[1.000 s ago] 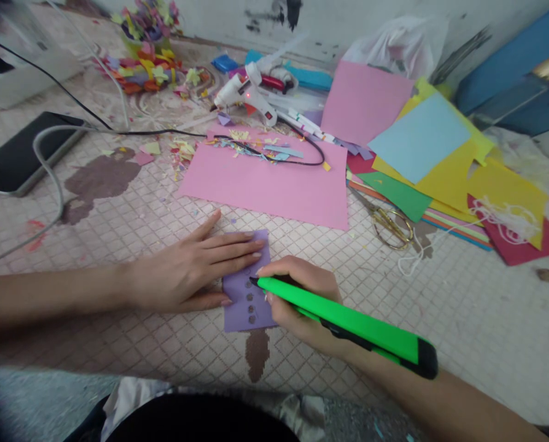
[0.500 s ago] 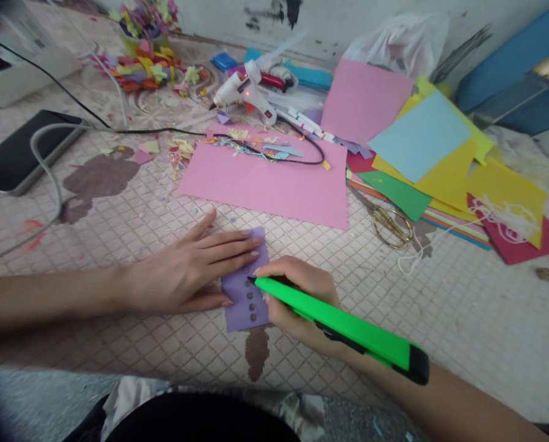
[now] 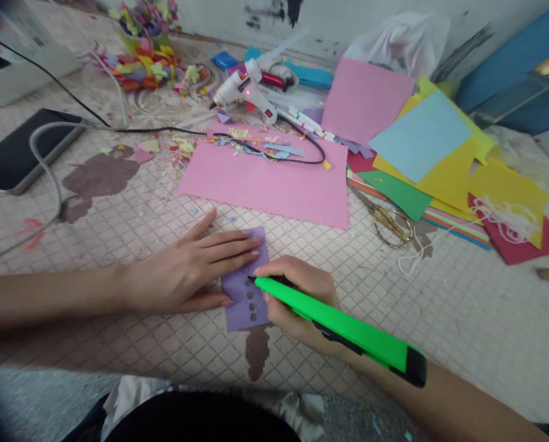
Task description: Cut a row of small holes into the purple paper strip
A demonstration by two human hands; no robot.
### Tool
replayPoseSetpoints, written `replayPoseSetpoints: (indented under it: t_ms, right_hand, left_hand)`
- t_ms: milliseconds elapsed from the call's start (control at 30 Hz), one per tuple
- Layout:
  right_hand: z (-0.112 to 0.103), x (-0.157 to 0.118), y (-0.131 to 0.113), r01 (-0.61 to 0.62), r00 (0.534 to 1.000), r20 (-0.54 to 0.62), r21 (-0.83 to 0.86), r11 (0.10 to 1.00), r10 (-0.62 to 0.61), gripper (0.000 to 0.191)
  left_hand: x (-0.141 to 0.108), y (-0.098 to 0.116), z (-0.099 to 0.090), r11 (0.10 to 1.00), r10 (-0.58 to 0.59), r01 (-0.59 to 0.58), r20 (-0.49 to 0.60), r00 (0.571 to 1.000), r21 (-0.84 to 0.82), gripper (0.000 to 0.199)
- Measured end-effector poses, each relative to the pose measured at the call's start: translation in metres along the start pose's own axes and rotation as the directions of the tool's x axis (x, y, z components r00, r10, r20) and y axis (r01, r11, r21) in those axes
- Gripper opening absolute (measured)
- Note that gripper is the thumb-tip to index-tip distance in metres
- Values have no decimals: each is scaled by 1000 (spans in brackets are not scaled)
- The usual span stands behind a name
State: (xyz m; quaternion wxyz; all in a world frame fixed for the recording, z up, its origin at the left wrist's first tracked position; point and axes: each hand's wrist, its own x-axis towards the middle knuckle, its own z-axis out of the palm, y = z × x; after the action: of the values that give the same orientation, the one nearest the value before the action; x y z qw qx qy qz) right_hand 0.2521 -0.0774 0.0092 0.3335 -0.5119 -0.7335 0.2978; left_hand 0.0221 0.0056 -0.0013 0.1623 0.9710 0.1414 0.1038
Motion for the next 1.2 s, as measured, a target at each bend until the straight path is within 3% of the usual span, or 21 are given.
replayPoseSetpoints:
  t_ms: [267,467,767,1200]
  right_hand:
    - [-1,1,-3,5,1000,15,-3,1000,-5,22]
    - [-1,1,3,-63,997,45,56,996,60,22]
    - [-5,5,-5,-144,988,-25,186,972,151,16]
    - [-3,5,-2,-32,999,-11,73,997,33,19]
  left_hand:
    - [0,0,0,1000,5,-5,-3,1000,2,57]
    - [1,0,0,1000,4,-4,3,1000,6,59]
    - [-1,1,0,999,-12,13,-23,1000,46,61]
    - [0,-1,2,1000,-3,3,-22,1000,-5,63]
